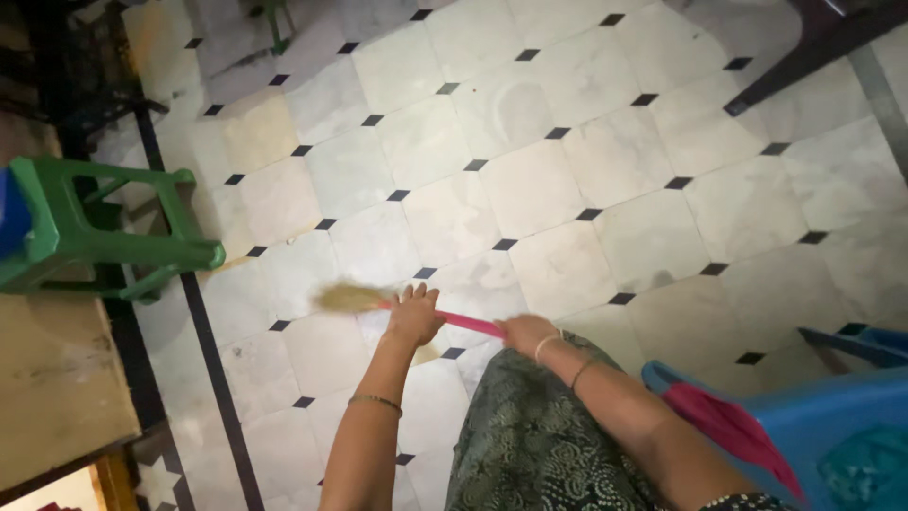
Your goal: The person sweeps a tiled floor in a bedroom using a pink broom. They move a metal basin and a green stool to access areas underneath furniture, sweeping debris into a blue dustpan. The person also sweeps under a bed and a sewing machine table.
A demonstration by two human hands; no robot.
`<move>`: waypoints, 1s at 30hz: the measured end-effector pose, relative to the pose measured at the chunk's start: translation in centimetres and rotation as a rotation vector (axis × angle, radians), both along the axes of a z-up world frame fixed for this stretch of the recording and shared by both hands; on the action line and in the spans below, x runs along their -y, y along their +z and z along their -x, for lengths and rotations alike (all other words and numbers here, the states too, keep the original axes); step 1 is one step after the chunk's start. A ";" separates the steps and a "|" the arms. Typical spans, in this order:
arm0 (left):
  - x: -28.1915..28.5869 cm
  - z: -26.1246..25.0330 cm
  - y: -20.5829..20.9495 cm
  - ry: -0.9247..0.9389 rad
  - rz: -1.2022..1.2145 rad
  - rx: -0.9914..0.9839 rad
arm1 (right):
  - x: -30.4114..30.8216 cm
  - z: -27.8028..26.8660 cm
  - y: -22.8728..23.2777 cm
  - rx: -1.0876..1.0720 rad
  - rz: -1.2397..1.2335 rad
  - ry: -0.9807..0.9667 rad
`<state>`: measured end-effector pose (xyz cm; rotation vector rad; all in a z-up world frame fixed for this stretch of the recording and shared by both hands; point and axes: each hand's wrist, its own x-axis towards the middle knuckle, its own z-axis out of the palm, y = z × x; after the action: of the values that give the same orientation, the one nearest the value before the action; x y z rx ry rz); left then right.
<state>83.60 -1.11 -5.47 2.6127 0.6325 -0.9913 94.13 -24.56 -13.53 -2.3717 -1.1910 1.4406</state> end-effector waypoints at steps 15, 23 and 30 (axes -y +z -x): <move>1.1 3.5 -0.4 -0.082 0.029 -0.002 | 28.4 -8.1 1.9 0.370 0.226 0.034; 0.1 3.5 -0.9 -0.112 0.005 -0.082 | 7.7 4.2 8.9 -0.268 0.127 -0.159; -2.9 -2.8 0.7 -0.117 -0.046 0.081 | 10.2 -7.2 9.8 -0.078 -0.249 -0.584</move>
<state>86.41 1.76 -4.77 2.7418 0.4928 -0.9085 101.34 -34.74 -3.70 -2.2006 -0.5415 1.1023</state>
